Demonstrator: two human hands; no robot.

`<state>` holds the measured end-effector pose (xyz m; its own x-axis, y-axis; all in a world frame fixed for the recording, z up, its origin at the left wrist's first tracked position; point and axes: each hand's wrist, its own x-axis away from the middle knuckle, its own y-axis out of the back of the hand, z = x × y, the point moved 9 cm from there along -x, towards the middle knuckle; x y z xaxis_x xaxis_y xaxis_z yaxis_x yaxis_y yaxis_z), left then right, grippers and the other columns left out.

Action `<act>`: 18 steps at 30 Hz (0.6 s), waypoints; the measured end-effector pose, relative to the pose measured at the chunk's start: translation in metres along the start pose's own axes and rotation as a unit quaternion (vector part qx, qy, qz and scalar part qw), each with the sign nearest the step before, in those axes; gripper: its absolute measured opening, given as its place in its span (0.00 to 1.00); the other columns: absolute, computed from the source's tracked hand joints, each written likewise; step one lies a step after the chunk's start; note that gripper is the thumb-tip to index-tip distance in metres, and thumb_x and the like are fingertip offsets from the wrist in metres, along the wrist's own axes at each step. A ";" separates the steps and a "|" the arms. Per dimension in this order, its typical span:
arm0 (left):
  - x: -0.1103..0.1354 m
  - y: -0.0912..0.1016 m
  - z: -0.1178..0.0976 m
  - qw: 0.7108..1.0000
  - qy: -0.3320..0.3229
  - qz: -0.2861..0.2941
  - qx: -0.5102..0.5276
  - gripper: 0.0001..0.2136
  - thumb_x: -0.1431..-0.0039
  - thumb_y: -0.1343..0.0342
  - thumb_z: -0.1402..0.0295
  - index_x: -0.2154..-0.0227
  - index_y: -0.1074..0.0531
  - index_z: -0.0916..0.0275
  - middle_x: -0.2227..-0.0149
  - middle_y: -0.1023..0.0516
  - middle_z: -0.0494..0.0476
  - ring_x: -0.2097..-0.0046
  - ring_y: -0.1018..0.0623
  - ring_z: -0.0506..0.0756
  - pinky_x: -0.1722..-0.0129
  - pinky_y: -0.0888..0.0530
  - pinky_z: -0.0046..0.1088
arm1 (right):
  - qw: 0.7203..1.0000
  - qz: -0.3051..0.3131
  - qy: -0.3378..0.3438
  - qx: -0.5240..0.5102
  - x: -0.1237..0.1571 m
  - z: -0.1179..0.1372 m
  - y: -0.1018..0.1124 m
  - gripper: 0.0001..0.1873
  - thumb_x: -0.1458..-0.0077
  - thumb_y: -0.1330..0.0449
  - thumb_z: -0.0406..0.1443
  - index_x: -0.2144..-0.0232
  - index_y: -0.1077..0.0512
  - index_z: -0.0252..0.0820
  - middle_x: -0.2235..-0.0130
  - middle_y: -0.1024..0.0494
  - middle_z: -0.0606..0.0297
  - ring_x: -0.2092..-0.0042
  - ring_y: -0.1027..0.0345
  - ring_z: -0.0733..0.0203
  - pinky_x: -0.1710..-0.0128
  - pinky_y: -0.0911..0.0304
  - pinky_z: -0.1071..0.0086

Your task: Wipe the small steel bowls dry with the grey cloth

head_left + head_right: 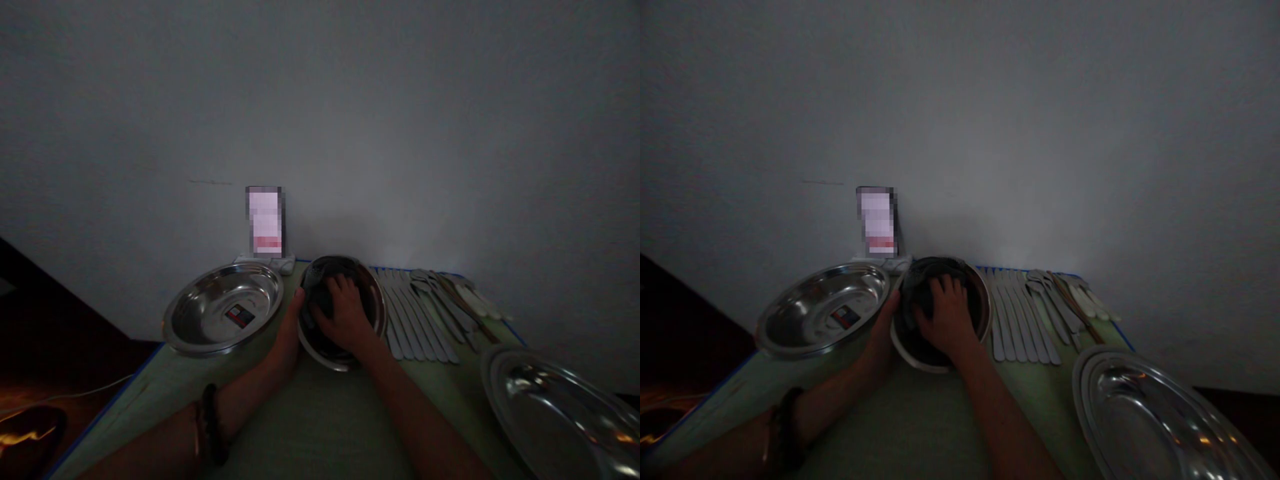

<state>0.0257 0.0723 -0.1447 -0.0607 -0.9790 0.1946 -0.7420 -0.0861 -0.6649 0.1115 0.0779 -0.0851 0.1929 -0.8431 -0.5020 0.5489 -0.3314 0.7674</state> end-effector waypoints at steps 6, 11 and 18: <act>-0.002 -0.002 0.000 1.000 0.005 0.020 -0.005 0.14 0.46 0.46 0.56 0.65 0.21 0.59 0.56 0.19 0.58 0.40 0.33 0.63 0.38 0.42 0.43 | 0.999 0.019 -0.003 -0.038 -0.002 -0.001 -0.003 0.21 0.45 0.47 0.41 0.50 0.34 0.38 0.50 0.31 0.52 0.48 0.41 0.47 0.49 0.42 0.53; -0.003 0.000 0.003 1.000 0.011 0.013 0.010 0.14 0.44 0.47 0.57 0.67 0.21 0.60 0.58 0.18 0.58 0.39 0.35 0.63 0.36 0.48 0.42 | 0.998 0.009 -0.015 -0.055 -0.001 -0.003 -0.005 0.22 0.47 0.46 0.40 0.51 0.34 0.35 0.51 0.31 0.50 0.48 0.41 0.46 0.48 0.42 0.52; -0.005 0.007 -0.001 1.000 0.006 0.009 -0.019 0.12 0.47 0.44 0.57 0.68 0.21 0.58 0.58 0.18 0.56 0.37 0.38 0.62 0.35 0.48 0.40 | 0.989 -0.098 -0.059 -0.090 0.007 -0.006 0.009 0.25 0.47 0.44 0.40 0.48 0.39 0.36 0.48 0.38 0.48 0.45 0.43 0.47 0.46 0.42 0.53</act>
<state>0.0203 0.0767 -0.1494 -0.0818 -0.9781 0.1913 -0.7657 -0.0612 -0.6403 0.1222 0.0717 -0.0840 -0.0223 -0.8170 -0.5762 0.7045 -0.4217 0.5708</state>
